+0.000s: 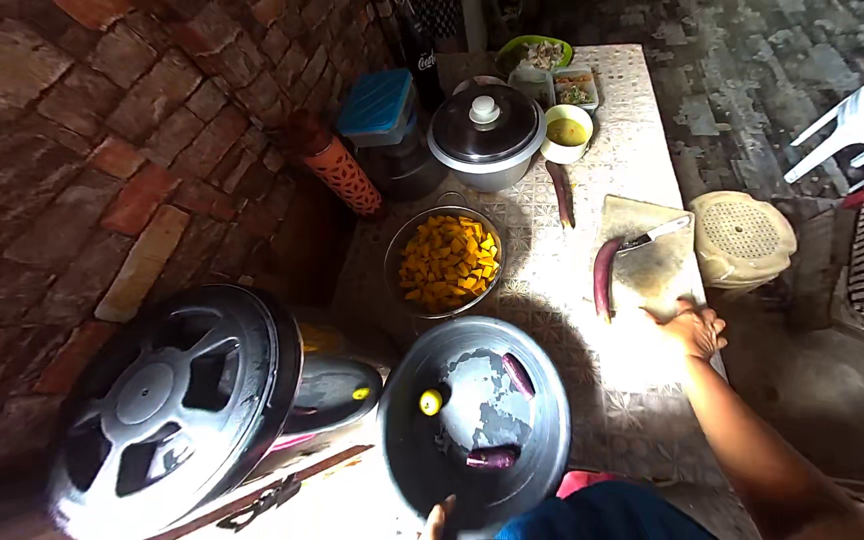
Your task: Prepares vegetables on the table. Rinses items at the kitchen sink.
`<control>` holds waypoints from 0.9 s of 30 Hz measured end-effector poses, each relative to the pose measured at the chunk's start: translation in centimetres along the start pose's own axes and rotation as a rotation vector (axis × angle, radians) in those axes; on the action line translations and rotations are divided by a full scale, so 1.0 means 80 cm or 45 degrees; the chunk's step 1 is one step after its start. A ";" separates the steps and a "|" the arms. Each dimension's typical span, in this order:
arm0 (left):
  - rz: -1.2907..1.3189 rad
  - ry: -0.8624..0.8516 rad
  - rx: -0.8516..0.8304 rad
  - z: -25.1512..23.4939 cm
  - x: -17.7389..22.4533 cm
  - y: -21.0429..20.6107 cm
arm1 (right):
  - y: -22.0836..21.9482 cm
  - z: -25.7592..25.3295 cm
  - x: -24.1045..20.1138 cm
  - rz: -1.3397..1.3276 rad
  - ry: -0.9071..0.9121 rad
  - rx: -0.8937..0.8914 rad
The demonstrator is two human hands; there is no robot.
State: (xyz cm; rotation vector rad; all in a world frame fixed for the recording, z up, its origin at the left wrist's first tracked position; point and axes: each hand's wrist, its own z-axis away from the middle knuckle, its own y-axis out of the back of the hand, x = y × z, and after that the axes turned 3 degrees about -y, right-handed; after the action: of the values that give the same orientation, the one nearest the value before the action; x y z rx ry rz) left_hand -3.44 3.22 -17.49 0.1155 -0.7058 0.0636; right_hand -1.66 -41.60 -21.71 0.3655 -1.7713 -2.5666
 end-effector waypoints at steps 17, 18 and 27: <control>0.192 0.025 -0.169 -0.010 -0.019 0.007 | -0.043 -0.010 0.006 0.145 0.357 0.091; 0.192 0.024 -0.163 -0.008 -0.017 0.006 | -0.052 -0.013 0.011 0.164 0.396 0.126; 0.115 0.002 -0.092 0.005 -0.006 -0.001 | -0.061 0.035 0.090 0.158 0.702 0.178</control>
State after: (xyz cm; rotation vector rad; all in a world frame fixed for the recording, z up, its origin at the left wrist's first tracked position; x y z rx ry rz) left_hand -4.07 3.10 -17.54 0.0145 -0.7111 0.1245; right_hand -8.57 -38.21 -26.66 0.8385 -1.6907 -1.9960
